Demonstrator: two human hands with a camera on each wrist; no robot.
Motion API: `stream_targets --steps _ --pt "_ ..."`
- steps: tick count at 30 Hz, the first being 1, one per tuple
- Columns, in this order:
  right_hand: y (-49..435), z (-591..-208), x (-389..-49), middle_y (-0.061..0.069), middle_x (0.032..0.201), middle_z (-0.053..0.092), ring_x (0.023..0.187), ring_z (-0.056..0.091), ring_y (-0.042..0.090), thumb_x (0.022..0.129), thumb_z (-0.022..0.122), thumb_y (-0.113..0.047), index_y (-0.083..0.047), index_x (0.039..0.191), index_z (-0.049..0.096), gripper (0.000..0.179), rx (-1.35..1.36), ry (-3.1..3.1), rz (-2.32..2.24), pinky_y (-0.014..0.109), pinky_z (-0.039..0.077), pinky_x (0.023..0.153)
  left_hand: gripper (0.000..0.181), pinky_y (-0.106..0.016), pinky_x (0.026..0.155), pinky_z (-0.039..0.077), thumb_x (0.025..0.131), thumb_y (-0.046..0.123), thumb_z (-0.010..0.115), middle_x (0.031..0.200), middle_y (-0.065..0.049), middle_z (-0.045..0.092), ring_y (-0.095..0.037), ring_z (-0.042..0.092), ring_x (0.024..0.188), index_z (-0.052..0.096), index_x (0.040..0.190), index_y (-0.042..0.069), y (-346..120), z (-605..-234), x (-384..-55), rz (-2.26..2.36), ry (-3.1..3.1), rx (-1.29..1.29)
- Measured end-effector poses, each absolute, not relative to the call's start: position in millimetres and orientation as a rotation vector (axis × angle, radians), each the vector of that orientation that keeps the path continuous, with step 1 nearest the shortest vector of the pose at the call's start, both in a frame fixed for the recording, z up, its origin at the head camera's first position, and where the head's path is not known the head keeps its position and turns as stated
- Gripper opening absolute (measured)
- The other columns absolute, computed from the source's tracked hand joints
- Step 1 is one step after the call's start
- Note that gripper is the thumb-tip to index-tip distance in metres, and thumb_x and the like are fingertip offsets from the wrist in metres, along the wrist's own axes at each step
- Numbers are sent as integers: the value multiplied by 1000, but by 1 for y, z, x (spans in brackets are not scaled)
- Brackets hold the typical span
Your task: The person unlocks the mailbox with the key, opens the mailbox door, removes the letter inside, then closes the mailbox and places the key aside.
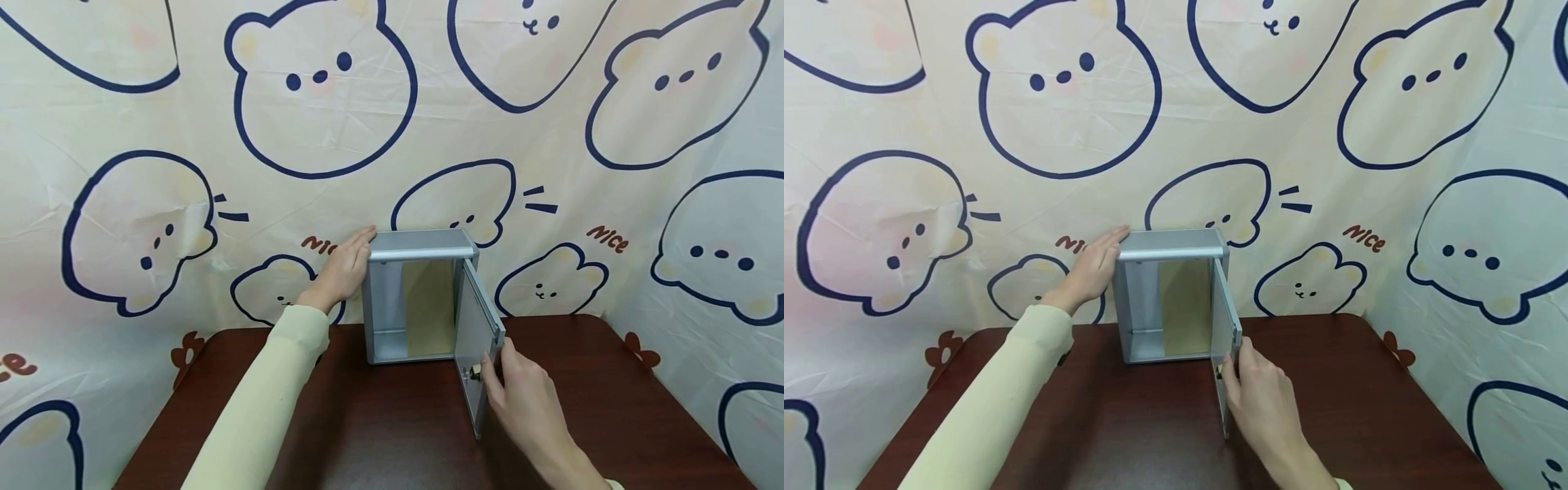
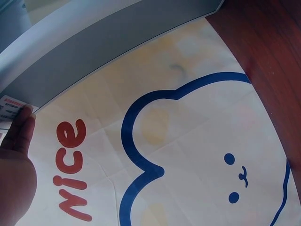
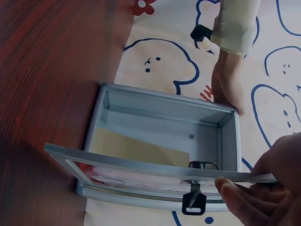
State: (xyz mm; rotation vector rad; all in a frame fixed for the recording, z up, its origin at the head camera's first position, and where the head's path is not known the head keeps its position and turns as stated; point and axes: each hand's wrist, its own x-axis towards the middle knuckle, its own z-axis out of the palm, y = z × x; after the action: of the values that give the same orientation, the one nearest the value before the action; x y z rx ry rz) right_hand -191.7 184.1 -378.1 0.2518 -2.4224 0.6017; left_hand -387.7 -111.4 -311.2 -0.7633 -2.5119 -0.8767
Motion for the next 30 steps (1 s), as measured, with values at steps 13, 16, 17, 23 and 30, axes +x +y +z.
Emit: stream_targets --steps 13,16,17,23,30 --pt "180 -380 -194 -2 59 39 49 42 13 102 54 -10 -2 93 46 15 293 -2468 534 29 35 44 55 -40 125 21 111 28 19 167 -4 29 -21 24 155 34 160 6 -111 -311 -388 -879 -2503 -773" --pt "181 -380 -195 -3 59 39 49 41 12 102 53 -9 -2 93 45 14 308 -2461 524 28 35 44 55 -41 125 21 111 29 19 167 -4 29 -22 24 155 35 160 7 -111 -312 -389 -885 -2499 -766" --pt "181 -380 -194 -3 59 39 49 40 12 102 53 -9 -3 92 45 15 309 -2458 518 28 34 43 55 -41 125 21 111 28 19 167 -4 30 -22 24 155 35 160 7 -110 -312 -389 -888 -2497 -765" --pt "181 -380 -194 -3 58 38 48 39 11 103 54 -10 -4 91 44 16 299 -2470 518 28 33 43 55 -39 125 22 111 28 21 167 -4 31 -22 25 154 37 159 7 -109 -312 -389 -896 -2493 -758" --pt "181 -380 -194 -3 59 38 48 39 10 102 54 -10 -3 93 45 15 314 -2465 528 26 33 43 56 -41 125 21 110 29 20 167 -4 30 -23 24 155 36 159 6 -112 -309 -388 -884 -2520 -765"
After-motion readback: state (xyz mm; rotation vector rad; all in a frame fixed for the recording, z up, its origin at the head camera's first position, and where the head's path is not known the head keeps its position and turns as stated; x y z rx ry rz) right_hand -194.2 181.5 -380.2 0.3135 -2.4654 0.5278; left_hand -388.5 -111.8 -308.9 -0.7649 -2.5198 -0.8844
